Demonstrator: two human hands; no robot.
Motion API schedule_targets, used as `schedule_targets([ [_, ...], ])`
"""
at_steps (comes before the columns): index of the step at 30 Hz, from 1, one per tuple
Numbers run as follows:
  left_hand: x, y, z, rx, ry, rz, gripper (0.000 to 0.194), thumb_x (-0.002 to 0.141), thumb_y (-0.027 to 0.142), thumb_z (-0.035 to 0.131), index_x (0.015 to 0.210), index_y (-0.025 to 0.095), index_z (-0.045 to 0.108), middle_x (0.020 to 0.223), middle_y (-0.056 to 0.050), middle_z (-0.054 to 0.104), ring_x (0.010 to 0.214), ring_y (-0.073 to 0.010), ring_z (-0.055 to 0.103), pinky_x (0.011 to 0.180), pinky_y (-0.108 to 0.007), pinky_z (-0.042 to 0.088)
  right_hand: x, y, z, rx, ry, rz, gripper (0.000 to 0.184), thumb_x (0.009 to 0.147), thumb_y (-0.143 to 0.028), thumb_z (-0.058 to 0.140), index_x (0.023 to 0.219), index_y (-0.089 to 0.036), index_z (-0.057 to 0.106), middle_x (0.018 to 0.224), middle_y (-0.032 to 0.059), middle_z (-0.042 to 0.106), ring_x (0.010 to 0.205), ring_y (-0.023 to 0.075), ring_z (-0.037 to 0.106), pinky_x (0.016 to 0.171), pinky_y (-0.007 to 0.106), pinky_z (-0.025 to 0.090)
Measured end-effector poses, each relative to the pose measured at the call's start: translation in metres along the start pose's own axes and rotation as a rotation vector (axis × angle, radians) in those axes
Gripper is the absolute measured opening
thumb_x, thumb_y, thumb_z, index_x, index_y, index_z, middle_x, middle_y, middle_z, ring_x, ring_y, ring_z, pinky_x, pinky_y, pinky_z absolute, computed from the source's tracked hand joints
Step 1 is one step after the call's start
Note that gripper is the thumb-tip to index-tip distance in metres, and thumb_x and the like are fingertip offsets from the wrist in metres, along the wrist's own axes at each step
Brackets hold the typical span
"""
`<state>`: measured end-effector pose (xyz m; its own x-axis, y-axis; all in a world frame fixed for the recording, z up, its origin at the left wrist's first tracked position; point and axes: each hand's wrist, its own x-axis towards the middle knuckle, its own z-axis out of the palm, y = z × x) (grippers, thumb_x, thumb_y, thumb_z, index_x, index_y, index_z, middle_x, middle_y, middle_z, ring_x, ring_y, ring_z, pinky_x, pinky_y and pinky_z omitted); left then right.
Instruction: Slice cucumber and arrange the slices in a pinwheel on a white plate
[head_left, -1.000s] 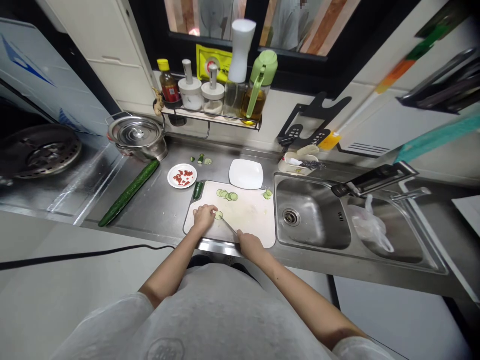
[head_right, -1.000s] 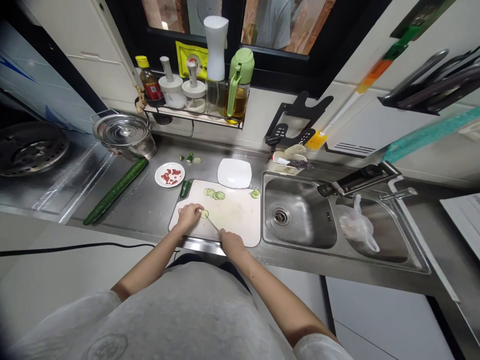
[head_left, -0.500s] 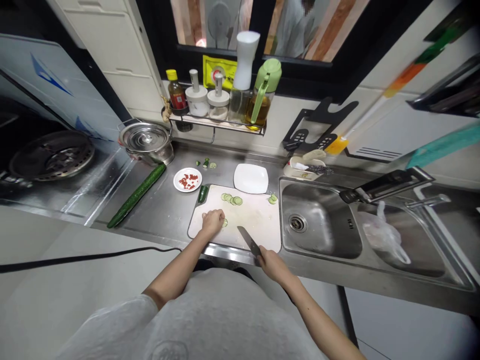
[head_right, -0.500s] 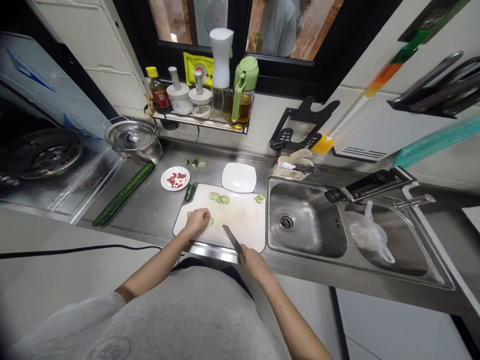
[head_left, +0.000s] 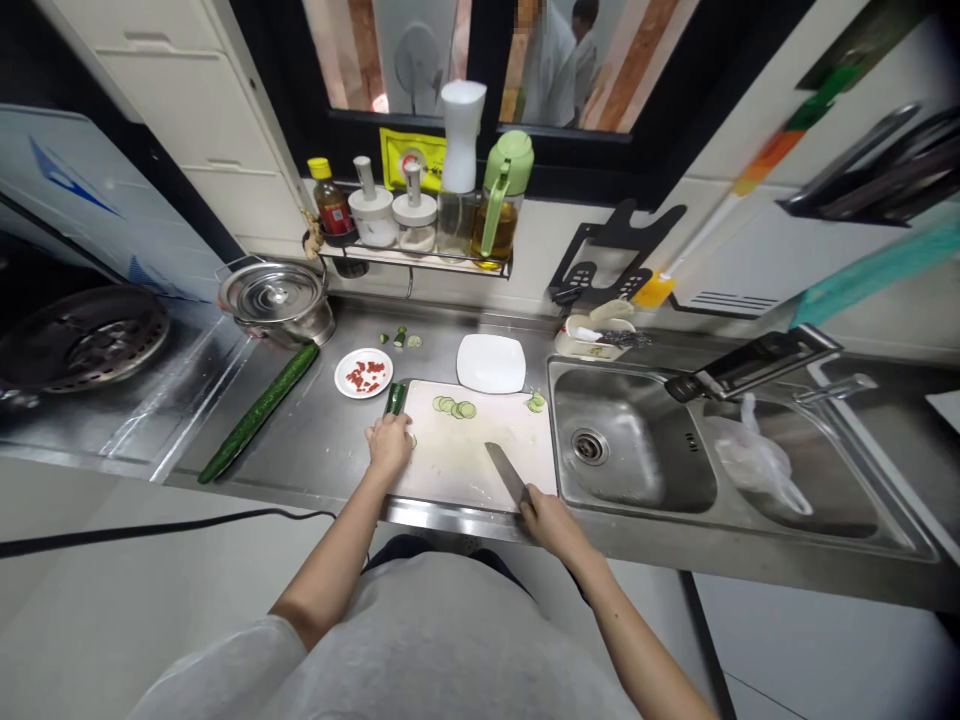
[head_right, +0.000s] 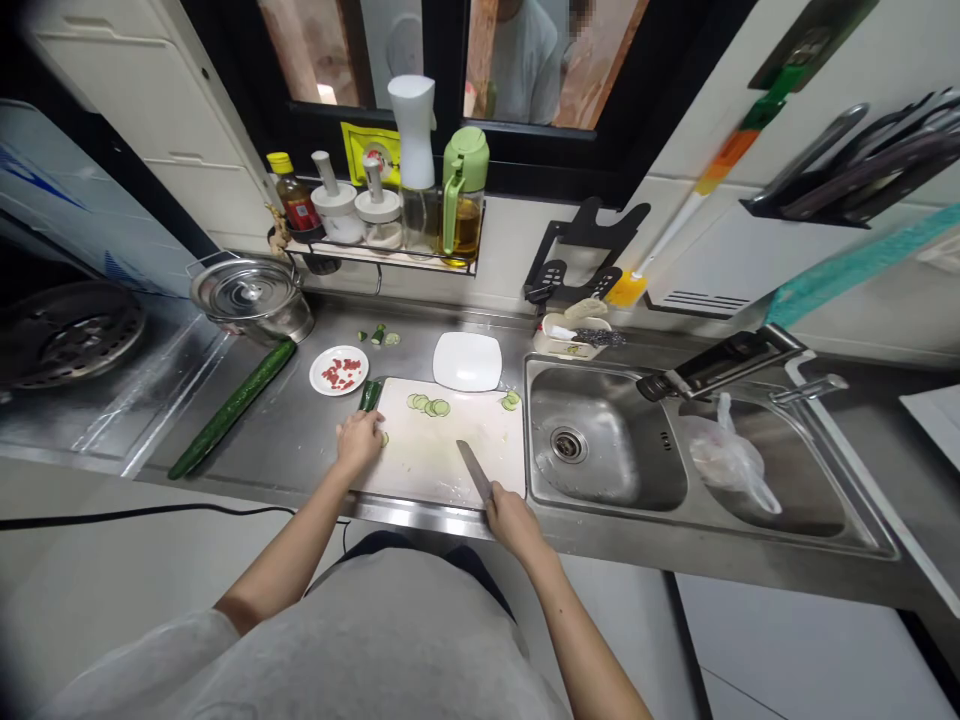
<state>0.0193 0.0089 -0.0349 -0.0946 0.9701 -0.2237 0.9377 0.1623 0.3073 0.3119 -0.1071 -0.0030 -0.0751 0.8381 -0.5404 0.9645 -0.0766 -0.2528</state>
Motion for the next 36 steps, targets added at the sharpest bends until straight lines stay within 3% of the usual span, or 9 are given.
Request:
schedule_targets([
  [7,0.02,0.074,0.024,-0.113,-0.032,0.175,0.029,0.086,0.03,0.046,0.112,0.027,0.06,0.113,-0.008,0.059,0.109,-0.0255,0.049,0.092,-0.04,0.033,0.0,0.003,-0.008,0.008,0.03,0.071,0.023,0.093,-0.023,0.037,0.111,-0.015,0.05,0.092,0.0107,0.066,0.085,0.0201,0.061,0.064,0.025,0.028],
  [11,0.037,0.097,0.029,-0.09,-0.04,0.204,0.027,0.088,0.035,0.046,0.108,0.026,0.061,0.111,-0.009,0.059,0.108,-0.0261,0.049,0.092,-0.04,0.032,-0.004,0.008,-0.005,0.021,0.04,0.084,0.024,0.093,-0.024,0.039,0.112,-0.015,0.049,0.093,0.0106,0.066,0.086,0.0206,0.061,0.064,0.025,0.028],
  [20,0.05,0.106,0.033,-0.007,-0.069,0.2,0.022,0.086,0.033,0.048,0.099,0.022,0.062,0.109,-0.01,0.059,0.108,-0.0276,0.049,0.092,-0.042,0.031,-0.01,0.019,-0.001,0.052,0.055,0.107,0.022,0.093,-0.023,0.037,0.11,-0.015,0.049,0.094,0.0101,0.066,0.088,0.0201,0.06,0.067,0.025,0.03],
  [36,0.054,0.113,0.03,-0.022,-0.134,0.197,0.01,0.082,0.025,0.053,0.09,0.023,0.059,0.102,-0.006,0.064,0.103,-0.0237,0.053,0.09,-0.037,0.033,-0.009,0.016,-0.005,0.156,0.03,0.155,0.035,0.092,-0.023,0.036,0.126,-0.017,0.042,0.099,0.0107,0.064,0.09,0.0206,0.06,0.067,0.026,0.029],
])
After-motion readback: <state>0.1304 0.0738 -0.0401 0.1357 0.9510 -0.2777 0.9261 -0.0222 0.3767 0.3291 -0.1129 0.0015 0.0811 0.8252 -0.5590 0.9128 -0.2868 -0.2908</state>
